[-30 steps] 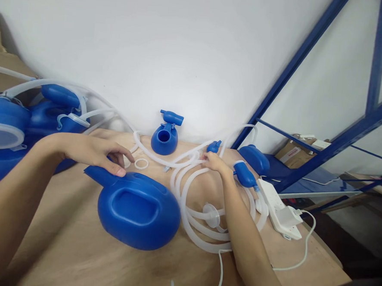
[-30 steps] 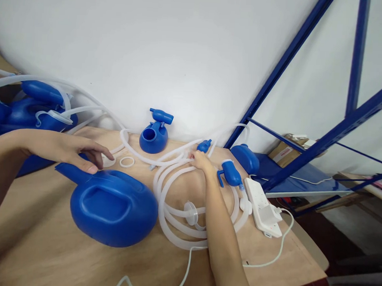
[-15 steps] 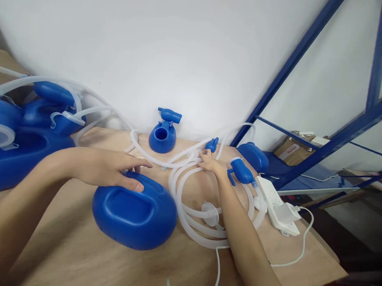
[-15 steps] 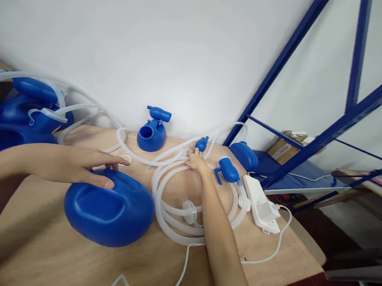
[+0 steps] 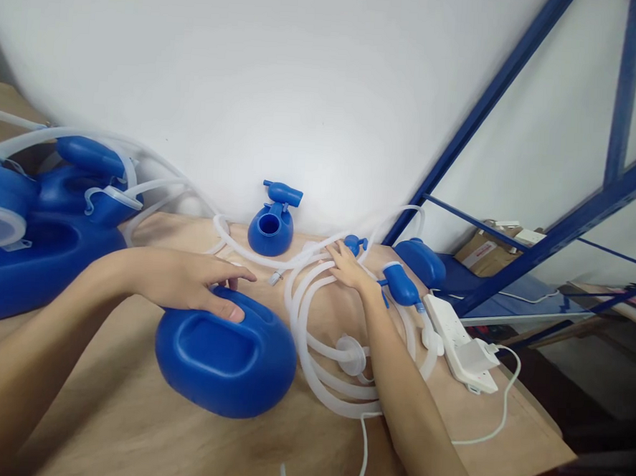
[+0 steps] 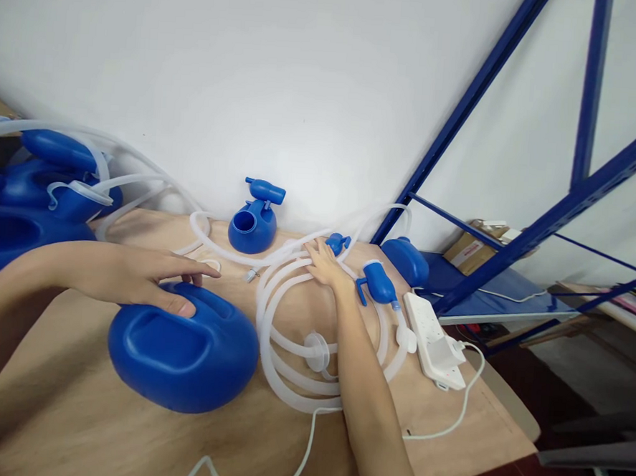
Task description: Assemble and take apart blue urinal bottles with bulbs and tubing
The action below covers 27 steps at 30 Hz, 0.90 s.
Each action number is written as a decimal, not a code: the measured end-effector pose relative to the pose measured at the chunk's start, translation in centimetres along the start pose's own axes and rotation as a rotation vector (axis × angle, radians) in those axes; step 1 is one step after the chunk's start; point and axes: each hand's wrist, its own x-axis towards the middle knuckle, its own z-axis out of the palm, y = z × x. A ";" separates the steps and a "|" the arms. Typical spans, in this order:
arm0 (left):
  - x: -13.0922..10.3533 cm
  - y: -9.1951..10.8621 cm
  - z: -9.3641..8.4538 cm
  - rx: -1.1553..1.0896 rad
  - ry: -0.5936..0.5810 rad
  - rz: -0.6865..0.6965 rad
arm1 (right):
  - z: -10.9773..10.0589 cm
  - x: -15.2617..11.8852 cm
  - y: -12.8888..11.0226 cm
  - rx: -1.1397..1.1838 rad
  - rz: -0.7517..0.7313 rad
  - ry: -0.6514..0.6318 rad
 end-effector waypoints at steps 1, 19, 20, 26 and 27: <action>0.0 -0.1 0.0 0.003 -0.006 -0.008 | -0.5 -0.1 -0.1 -0.007 0.002 0.030; -0.1 0.1 0.0 0.010 -0.028 -0.018 | -10.1 -2.5 -3.6 0.120 0.158 -0.037; -0.1 0.2 0.0 0.006 -0.022 -0.016 | -10.1 -2.5 -3.4 0.117 0.144 -0.059; -0.1 0.0 0.0 -0.002 -0.014 -0.011 | -9.0 -1.7 -3.1 0.075 0.050 0.108; -0.1 0.0 0.0 -0.002 -0.015 -0.013 | -8.9 -1.6 -3.1 0.078 0.044 0.137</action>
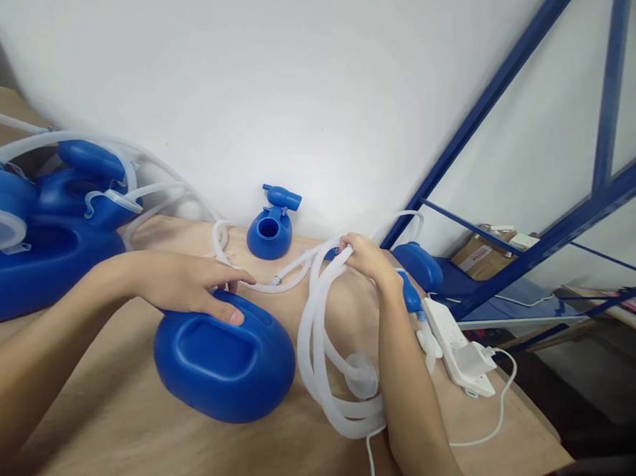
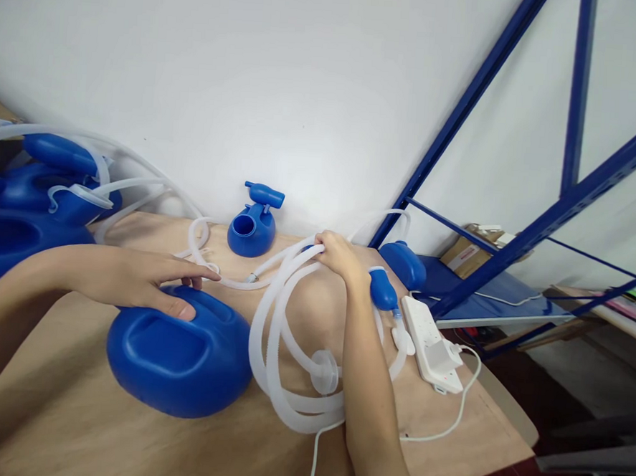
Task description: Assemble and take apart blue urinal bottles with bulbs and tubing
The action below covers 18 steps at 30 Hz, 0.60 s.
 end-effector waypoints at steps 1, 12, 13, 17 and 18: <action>0.0 0.0 0.0 -0.002 0.001 0.000 | 0.0 0.1 0.0 0.011 -0.003 0.020; 0.2 -0.1 0.0 -0.003 0.004 0.017 | 0.8 0.0 0.1 -0.066 -0.023 -0.029; 0.2 -0.1 0.0 0.006 -0.002 0.016 | 0.9 -0.1 0.0 -0.080 -0.016 -0.034; 0.2 0.0 -0.1 0.032 -0.021 0.006 | 1.0 0.0 -0.3 -0.116 0.000 -0.061; 0.2 0.0 -0.1 0.033 -0.023 0.005 | 1.0 0.0 -0.3 -0.116 0.000 -0.077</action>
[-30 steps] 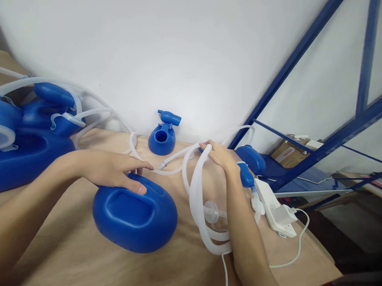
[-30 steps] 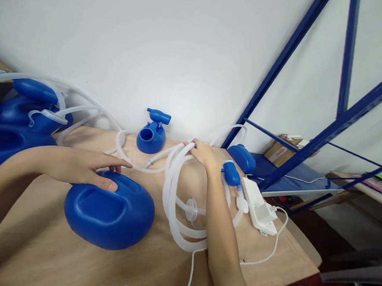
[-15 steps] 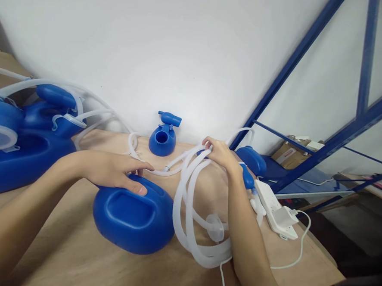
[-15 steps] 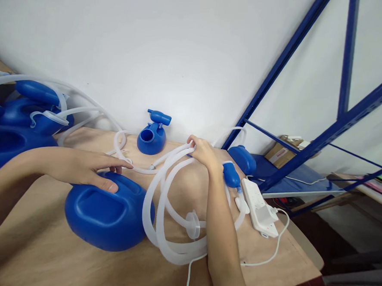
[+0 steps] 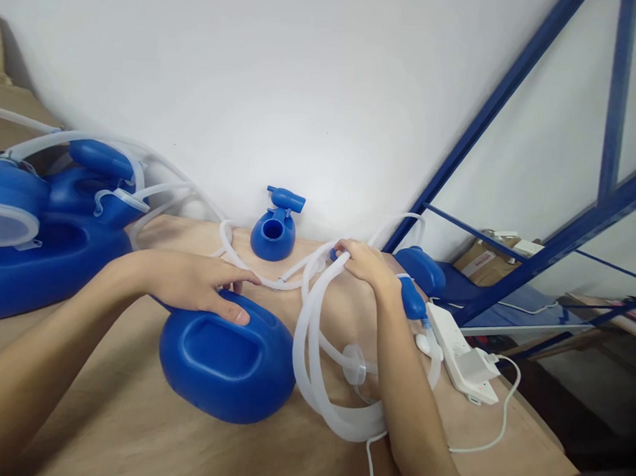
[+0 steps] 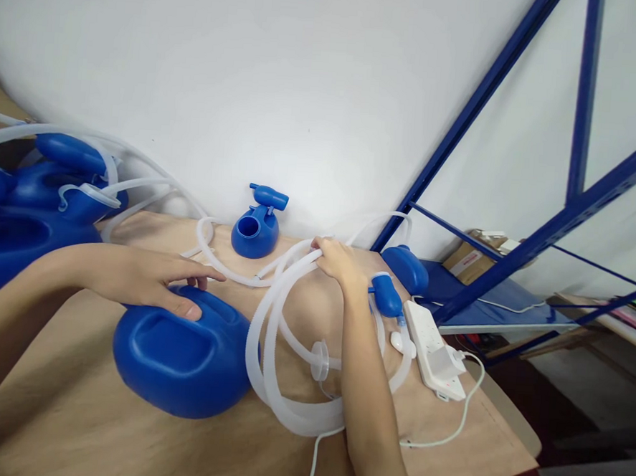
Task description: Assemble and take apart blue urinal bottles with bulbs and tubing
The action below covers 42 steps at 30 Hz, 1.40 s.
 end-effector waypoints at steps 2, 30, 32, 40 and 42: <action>0.0 0.0 0.0 -0.004 -0.005 0.002 | 0.1 0.1 0.1 0.005 -0.008 -0.046; 0.1 0.0 0.0 -0.041 0.021 0.016 | -3.3 -1.1 -0.6 0.156 -0.127 0.160; 0.1 0.0 0.0 -0.027 0.026 0.021 | -2.8 -0.8 -0.2 0.194 -0.152 0.179; 0.2 -0.1 0.1 -0.053 0.018 0.053 | -0.7 0.1 2.2 0.217 -0.180 0.054; 0.2 0.3 0.1 -0.059 0.041 0.108 | -0.7 0.2 2.1 0.215 -0.225 0.025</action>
